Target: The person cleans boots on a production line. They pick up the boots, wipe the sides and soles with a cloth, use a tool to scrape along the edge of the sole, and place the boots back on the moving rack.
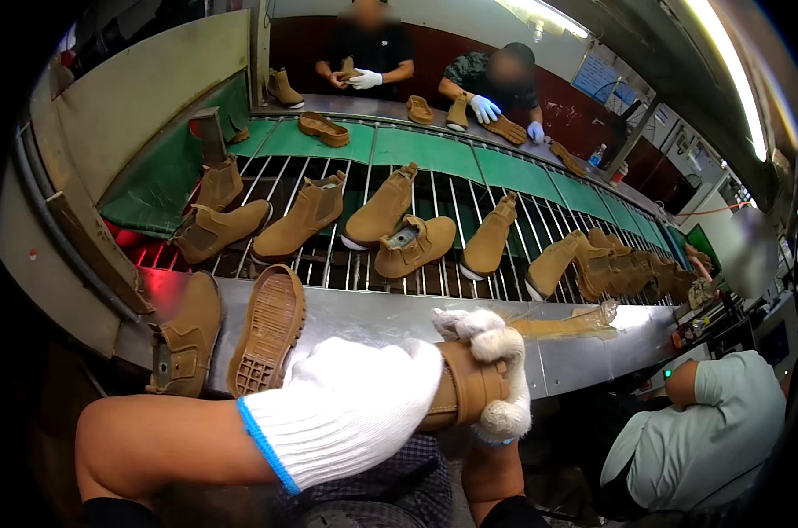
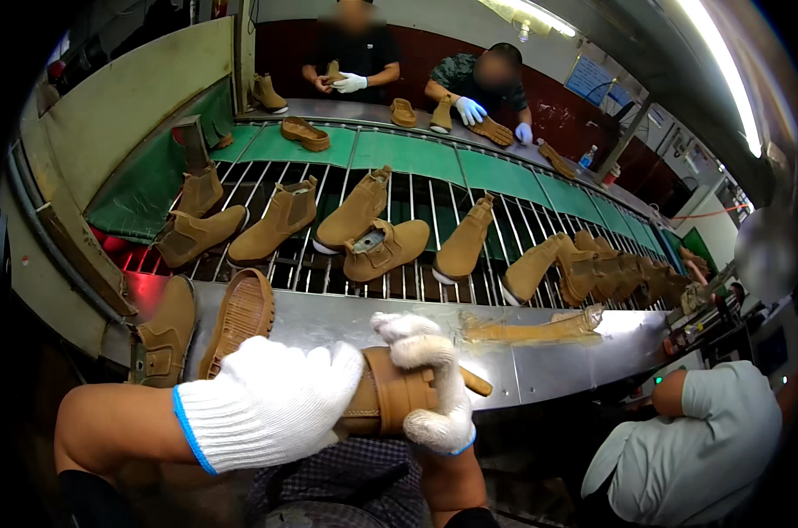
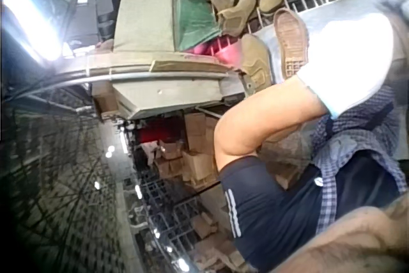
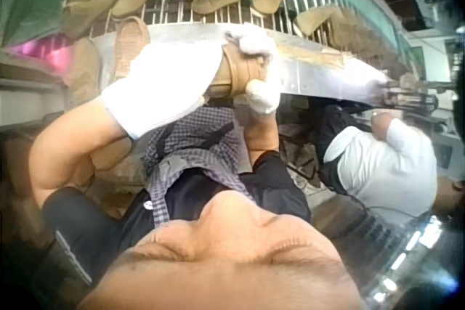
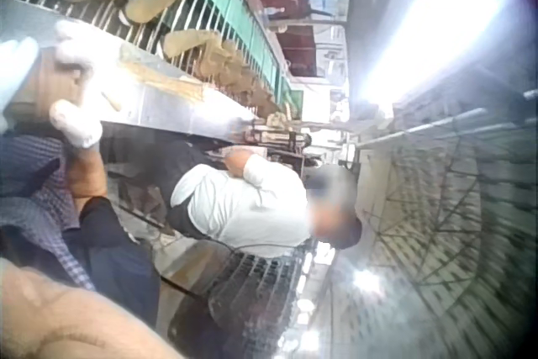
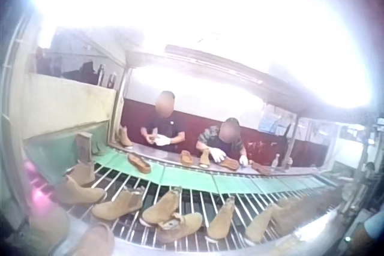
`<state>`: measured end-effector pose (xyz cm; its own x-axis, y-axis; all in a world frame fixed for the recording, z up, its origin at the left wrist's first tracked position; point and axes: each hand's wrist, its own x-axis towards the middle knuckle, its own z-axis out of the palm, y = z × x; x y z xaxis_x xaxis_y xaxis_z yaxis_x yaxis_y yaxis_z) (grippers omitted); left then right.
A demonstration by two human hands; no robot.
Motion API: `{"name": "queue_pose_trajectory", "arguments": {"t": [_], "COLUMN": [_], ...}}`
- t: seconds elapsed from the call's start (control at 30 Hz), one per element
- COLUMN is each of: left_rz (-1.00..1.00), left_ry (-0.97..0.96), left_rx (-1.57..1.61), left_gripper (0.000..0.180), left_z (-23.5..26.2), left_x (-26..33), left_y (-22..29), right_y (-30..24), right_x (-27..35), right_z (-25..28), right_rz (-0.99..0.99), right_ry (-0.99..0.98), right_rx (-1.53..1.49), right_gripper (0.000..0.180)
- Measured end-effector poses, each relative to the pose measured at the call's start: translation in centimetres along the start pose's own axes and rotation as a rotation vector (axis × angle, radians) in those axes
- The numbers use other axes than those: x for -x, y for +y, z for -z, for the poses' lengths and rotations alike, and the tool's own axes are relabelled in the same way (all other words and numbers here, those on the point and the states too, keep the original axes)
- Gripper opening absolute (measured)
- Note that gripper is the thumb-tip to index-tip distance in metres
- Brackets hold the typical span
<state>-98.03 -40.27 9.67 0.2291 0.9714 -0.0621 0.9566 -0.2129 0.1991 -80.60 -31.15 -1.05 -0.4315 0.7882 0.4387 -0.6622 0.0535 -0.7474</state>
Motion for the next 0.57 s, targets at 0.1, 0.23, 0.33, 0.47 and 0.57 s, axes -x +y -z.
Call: {"name": "queue_pose_trajectory", "arguments": {"t": [0.1, 0.23, 0.33, 0.47, 0.57], "left_rz": [-0.095, -0.211, -0.426, -0.362, -0.4], "left_ry": [-0.033, -0.022, 0.515, 0.403, 0.343], "left_rx": [0.051, 0.346, 0.385, 0.663, 0.68], "left_gripper": [0.059, 0.075, 0.073, 0.074, 0.076], "left_z": [0.3, 1.3, -3.9, -5.6, -5.3], "left_x": [-1.8, -2.2, -1.1, -1.5, -2.0], "left_y": [-0.6, -2.4, -4.0, -3.2, -3.6], "right_y": [-1.0, -2.9, -2.3, -3.3, -5.3], "right_x": [0.2, 1.8, 2.5, 2.2, 1.9], "right_z": [2.5, 4.5, 4.1, 4.4, 3.7], "right_rz": [0.056, 0.101, 0.132, 0.141, 0.162], "right_ry": [-0.08, -0.102, -0.097, -0.13, -0.22], "right_rx": [0.121, 0.317, 0.312, 0.46, 0.702], "right_gripper": [0.055, 0.033, 0.025, 0.019, 0.025]}}
